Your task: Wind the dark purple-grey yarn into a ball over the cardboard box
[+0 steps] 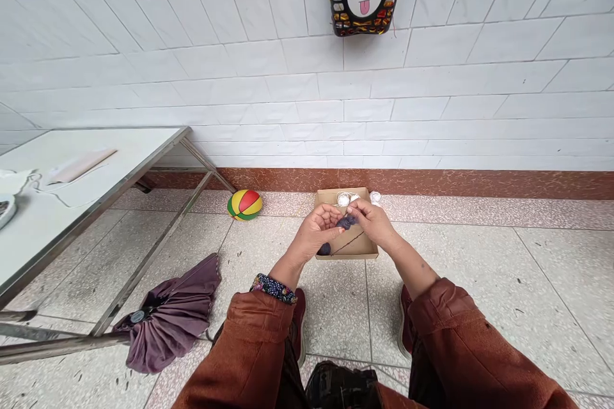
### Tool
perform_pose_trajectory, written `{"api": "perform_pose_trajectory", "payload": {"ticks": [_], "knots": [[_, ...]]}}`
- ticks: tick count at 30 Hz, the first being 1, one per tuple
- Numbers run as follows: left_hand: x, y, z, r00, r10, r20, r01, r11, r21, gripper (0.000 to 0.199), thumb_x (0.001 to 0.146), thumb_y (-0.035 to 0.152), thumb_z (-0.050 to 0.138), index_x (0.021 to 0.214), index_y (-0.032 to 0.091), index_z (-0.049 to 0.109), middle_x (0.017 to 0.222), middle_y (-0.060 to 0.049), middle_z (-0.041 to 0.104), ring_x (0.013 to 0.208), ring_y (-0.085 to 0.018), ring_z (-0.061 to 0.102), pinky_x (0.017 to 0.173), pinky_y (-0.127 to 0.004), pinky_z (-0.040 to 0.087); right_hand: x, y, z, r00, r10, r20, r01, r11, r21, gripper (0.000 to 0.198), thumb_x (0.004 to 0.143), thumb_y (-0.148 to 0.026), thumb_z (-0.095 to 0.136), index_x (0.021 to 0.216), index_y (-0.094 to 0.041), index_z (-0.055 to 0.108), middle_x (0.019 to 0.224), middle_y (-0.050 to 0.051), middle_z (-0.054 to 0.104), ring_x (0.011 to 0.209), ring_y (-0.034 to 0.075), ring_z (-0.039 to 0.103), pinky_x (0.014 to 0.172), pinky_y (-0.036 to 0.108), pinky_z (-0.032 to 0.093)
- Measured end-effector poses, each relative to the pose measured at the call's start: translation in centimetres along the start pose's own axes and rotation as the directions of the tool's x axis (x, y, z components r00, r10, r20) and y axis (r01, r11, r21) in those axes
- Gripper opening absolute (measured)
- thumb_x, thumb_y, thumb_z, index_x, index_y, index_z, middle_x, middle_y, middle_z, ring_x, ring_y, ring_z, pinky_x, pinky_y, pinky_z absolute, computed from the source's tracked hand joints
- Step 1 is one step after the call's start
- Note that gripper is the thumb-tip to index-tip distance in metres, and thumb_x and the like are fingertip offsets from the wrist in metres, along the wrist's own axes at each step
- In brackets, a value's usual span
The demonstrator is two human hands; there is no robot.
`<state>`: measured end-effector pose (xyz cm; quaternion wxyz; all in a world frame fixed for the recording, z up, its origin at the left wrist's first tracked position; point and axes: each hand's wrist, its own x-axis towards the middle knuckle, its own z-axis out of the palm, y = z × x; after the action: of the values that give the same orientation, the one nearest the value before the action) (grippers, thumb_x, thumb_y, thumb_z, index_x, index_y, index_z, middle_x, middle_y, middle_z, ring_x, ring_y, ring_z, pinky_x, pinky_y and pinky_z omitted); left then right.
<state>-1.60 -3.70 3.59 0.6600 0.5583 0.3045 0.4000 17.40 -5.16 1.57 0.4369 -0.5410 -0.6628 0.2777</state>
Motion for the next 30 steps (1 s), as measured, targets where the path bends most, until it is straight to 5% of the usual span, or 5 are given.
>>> {"api": "perform_pose_trajectory", "payload": {"ticks": [7, 12, 19, 23, 30], "knots": [[1.5, -0.6, -0.2, 0.979, 0.009, -0.201, -0.04, 0.988, -0.15, 0.036, 0.064, 0.026, 0.086, 0.094, 0.018, 0.068, 0.09, -0.001, 0.068, 0.082, -0.013, 0.059, 0.082, -0.029, 0.046, -0.9, -0.4, 1.8, 0.982, -0.107, 0.155, 0.117, 0.992, -0.055, 0.014, 0.097, -0.025, 0.05, 0.091, -0.021, 0.062, 0.08, 0.001, 0.066, 0.071, 0.016, 0.059, 0.067, 0.027, 0.043], [1.9, -1.0, -0.1, 0.961, 0.045, -0.272, -0.065, 0.996, -0.065, 0.03, 0.067, 0.023, 0.082, 0.092, 0.018, 0.065, 0.086, 0.001, 0.065, 0.08, -0.011, 0.057, 0.078, -0.026, 0.045, -1.5, -1.7, 1.2, 0.953, -0.172, 0.25, 0.183, 0.983, -0.019, 0.017, 0.1, -0.028, 0.05, 0.091, -0.021, 0.063, 0.079, 0.0, 0.065, 0.066, 0.014, 0.056, 0.066, 0.026, 0.043], [1.6, -1.0, 0.7, 0.999, -0.001, -0.052, 0.012, 0.978, 0.21, 0.025, 0.065, 0.018, 0.078, 0.084, 0.018, 0.062, 0.077, 0.002, 0.06, 0.07, -0.011, 0.053, 0.07, -0.026, 0.04, -0.9, -1.8, -1.7, 0.974, -0.213, 0.076, 0.208, 0.976, 0.07, 0.021, 0.099, -0.034, 0.055, 0.087, -0.022, 0.067, 0.083, 0.003, 0.068, 0.079, 0.018, 0.062, 0.076, 0.031, 0.048], [0.9, -0.8, 1.2, 0.993, -0.069, 0.092, 0.062, 0.995, 0.075, 0.026, 0.068, 0.02, 0.079, 0.088, 0.018, 0.063, 0.082, 0.001, 0.062, 0.074, -0.011, 0.056, 0.074, -0.026, 0.042, -0.3, 0.0, -2.1, 0.988, -0.15, -0.04, 0.151, 0.988, 0.039, 0.019, 0.097, -0.032, 0.056, 0.084, -0.022, 0.065, 0.081, 0.003, 0.068, 0.081, 0.019, 0.062, 0.077, 0.032, 0.048], [2.0, -0.9, 1.1, 0.989, -0.007, -0.147, -0.022, 0.981, -0.194, 0.037, 0.066, 0.022, 0.083, 0.098, 0.02, 0.065, 0.099, -0.002, 0.066, 0.088, -0.013, 0.058, 0.08, -0.027, 0.044, -0.8, 0.9, -0.4, 0.991, -0.118, 0.065, 0.122, 0.991, -0.052, 0.019, 0.099, -0.029, 0.049, 0.09, -0.022, 0.064, 0.083, 0.003, 0.067, 0.077, 0.018, 0.061, 0.073, 0.03, 0.047]]}}
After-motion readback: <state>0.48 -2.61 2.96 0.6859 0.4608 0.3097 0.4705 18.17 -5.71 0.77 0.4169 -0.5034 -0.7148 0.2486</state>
